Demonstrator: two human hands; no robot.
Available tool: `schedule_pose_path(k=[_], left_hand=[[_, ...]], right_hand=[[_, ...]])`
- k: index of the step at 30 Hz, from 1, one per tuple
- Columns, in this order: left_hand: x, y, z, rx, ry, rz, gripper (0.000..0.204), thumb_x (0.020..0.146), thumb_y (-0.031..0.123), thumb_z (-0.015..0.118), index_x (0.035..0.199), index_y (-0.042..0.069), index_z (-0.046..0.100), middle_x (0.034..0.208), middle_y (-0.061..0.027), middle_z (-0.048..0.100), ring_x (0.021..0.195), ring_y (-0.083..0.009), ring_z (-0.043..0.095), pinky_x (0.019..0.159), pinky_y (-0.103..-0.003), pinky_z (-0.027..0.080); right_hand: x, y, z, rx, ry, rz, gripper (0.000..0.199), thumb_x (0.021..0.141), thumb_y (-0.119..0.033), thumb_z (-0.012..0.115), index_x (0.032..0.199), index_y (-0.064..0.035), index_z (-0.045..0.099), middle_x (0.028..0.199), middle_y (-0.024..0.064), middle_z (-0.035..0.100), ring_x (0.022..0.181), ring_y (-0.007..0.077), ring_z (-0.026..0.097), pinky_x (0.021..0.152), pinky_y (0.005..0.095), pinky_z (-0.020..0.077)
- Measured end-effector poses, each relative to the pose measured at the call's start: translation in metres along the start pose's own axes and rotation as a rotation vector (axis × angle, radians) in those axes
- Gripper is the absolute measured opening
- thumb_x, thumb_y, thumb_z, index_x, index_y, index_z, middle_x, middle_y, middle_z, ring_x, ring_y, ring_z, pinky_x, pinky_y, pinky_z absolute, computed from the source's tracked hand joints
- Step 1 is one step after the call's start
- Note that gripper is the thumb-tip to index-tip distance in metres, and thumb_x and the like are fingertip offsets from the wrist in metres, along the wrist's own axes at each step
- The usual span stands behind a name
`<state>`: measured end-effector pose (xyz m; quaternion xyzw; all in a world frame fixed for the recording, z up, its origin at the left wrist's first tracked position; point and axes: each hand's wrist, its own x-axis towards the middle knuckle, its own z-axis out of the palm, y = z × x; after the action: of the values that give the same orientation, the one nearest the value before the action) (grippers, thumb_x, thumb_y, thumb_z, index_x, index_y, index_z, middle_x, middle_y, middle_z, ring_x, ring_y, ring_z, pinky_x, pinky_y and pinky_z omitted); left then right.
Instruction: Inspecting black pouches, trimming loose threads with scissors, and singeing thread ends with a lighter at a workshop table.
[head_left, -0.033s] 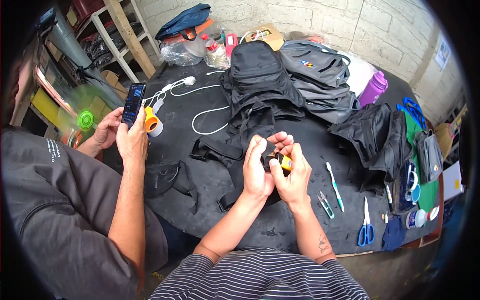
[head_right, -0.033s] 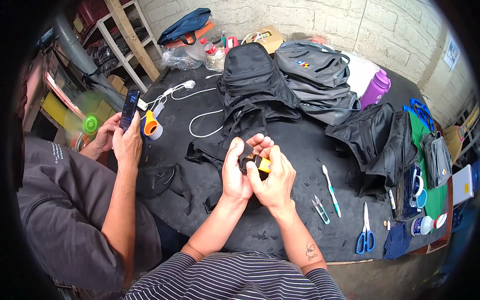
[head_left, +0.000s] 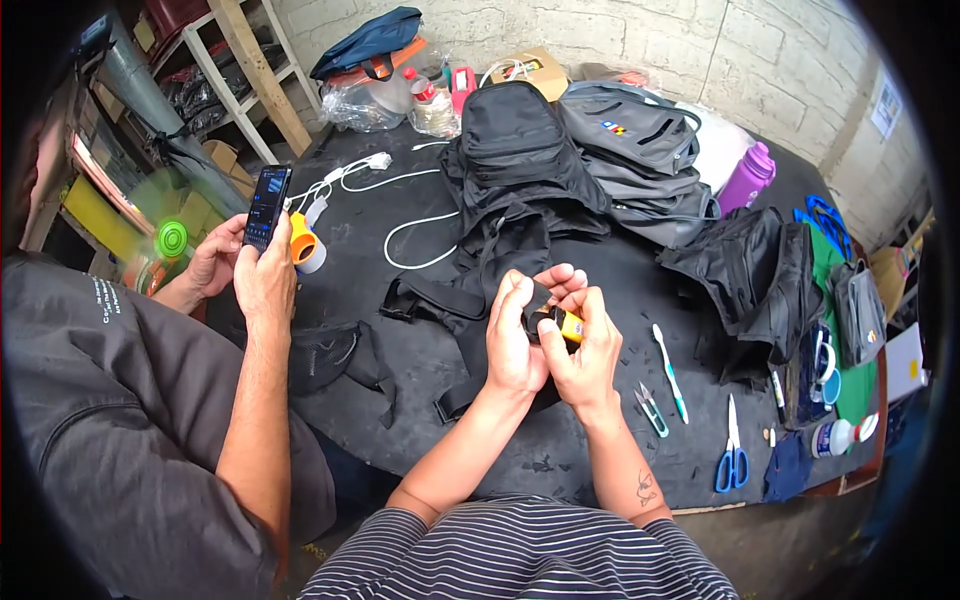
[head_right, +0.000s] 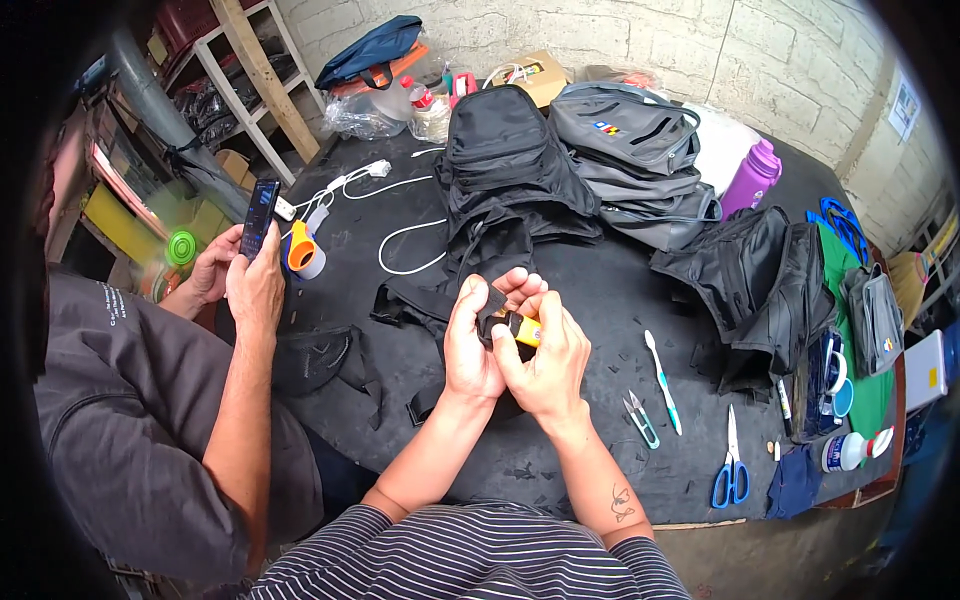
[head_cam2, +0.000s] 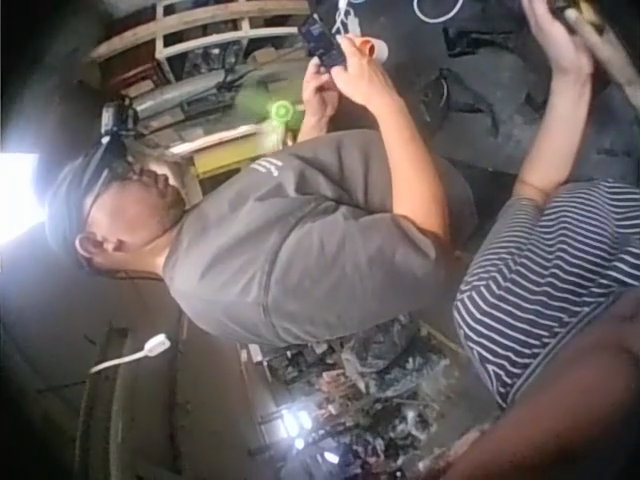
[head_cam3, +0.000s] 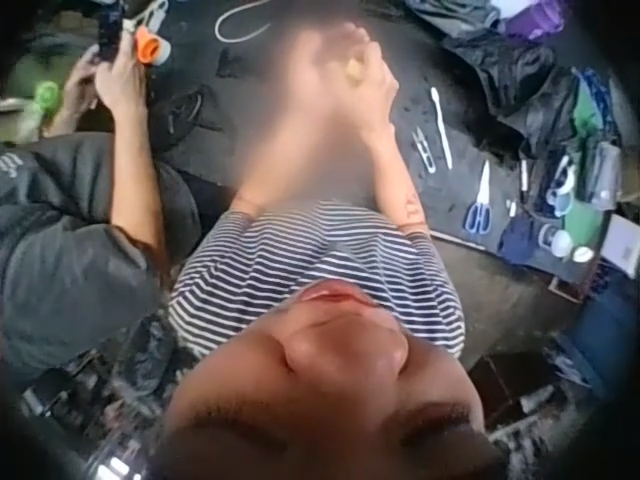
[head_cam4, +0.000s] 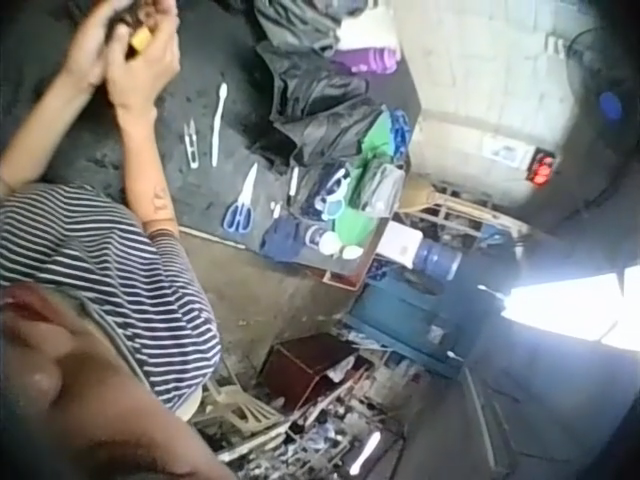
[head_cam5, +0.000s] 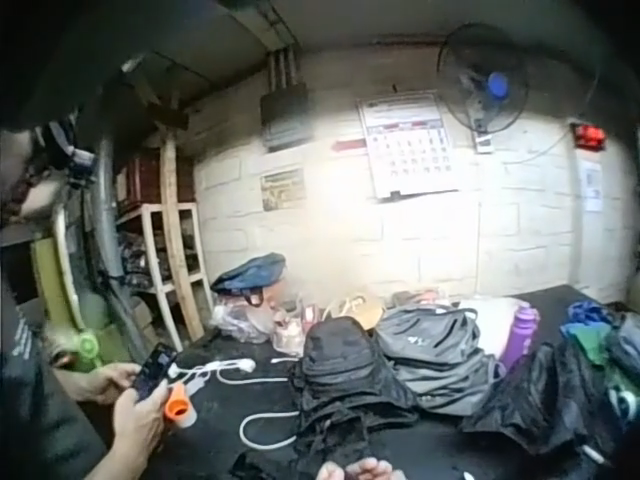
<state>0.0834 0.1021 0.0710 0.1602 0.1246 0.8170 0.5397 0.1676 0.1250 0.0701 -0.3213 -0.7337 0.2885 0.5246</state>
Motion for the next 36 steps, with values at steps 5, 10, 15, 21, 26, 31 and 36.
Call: schedule_pose_path(k=[5, 10, 15, 21, 26, 31, 36], left_hand=[[-0.0016, 0.0002, -0.0025, -0.006, -0.045, 0.003, 0.017, 0.096, 0.021, 0.043, 0.087, 0.007, 0.046, 0.108, -0.0166, 0.058, 0.104, -0.0310, 0.058, 0.094, -0.042, 0.048], [-0.0008, -0.0010, 0.0003, -0.008, -0.052, 0.020, 0.017, 0.096, 0.018, 0.042, 0.083, 0.007, 0.041, 0.106, -0.0181, 0.057, 0.103, -0.0307, 0.058, 0.092, -0.042, 0.049], [-0.0001, -0.0025, -0.0001, -0.019, -0.051, 0.024, 0.015, 0.095, 0.015, 0.041, 0.083, 0.007, 0.039, 0.106, -0.0196, 0.056, 0.101, -0.0303, 0.058, 0.092, -0.043, 0.049], [-0.0009, -0.0003, 0.0013, -0.007, -0.038, -0.011, 0.019, 0.094, 0.019, 0.045, 0.077, 0.012, 0.041, 0.100, -0.0102, 0.061, 0.102, -0.0269, 0.060, 0.092, -0.041, 0.049], [-0.0018, 0.0043, 0.0015, -0.154, -0.052, -0.033, 0.013, 0.094, 0.014, 0.042, 0.082, 0.008, 0.040, 0.092, -0.0120, 0.061, 0.098, -0.0279, 0.060, 0.089, -0.040, 0.049], [-0.0029, 0.0009, -0.0021, -0.050, -0.032, 0.015, 0.013, 0.094, 0.014, 0.042, 0.083, 0.008, 0.042, 0.092, -0.0120, 0.061, 0.098, -0.0280, 0.060, 0.089, -0.040, 0.048], [-0.0022, -0.0010, -0.0027, -0.098, -0.024, -0.003, 0.012, 0.094, 0.014, 0.042, 0.084, 0.007, 0.042, 0.096, -0.0140, 0.060, 0.099, -0.0286, 0.060, 0.090, -0.040, 0.048]], right_hand=[[-0.0016, -0.0012, 0.0000, 0.055, -0.011, 0.034, 0.026, 0.073, -0.017, 0.065, 0.085, -0.0020, 0.047, 0.074, 0.0146, 0.059, 0.067, 0.0346, 0.060, 0.062, 0.0395, 0.0483], [-0.0009, -0.0049, -0.0017, 0.046, -0.006, 0.077, 0.025, 0.073, -0.016, 0.064, 0.086, -0.0020, 0.048, 0.076, 0.0148, 0.060, 0.067, 0.0343, 0.061, 0.062, 0.0394, 0.0485], [-0.0003, -0.0045, -0.0036, 0.013, -0.017, 0.039, 0.027, 0.072, -0.017, 0.066, 0.086, -0.0018, 0.049, 0.077, 0.0139, 0.061, 0.068, 0.0331, 0.061, 0.062, 0.0387, 0.0489], [0.0009, -0.0080, -0.0053, -0.028, 0.016, -0.081, 0.031, 0.070, -0.019, 0.070, 0.086, -0.0012, 0.051, 0.076, 0.0129, 0.060, 0.068, 0.0317, 0.061, 0.063, 0.0376, 0.0492], [0.0004, -0.0092, -0.0041, -0.010, 0.008, -0.059, 0.030, 0.071, -0.016, 0.069, 0.089, -0.0002, 0.051, 0.079, 0.0131, 0.061, 0.070, 0.0264, 0.062, 0.066, 0.0335, 0.0494], [-0.0013, -0.0070, -0.0011, 0.058, 0.023, -0.016, 0.026, 0.070, -0.012, 0.067, 0.087, -0.0010, 0.052, 0.079, 0.0144, 0.063, 0.070, 0.0314, 0.064, 0.064, 0.0355, 0.0516], [-0.0009, -0.0077, -0.0015, 0.042, 0.028, -0.011, 0.025, 0.070, -0.012, 0.067, 0.087, -0.0009, 0.052, 0.079, 0.0142, 0.063, 0.070, 0.0318, 0.064, 0.064, 0.0360, 0.0515]])
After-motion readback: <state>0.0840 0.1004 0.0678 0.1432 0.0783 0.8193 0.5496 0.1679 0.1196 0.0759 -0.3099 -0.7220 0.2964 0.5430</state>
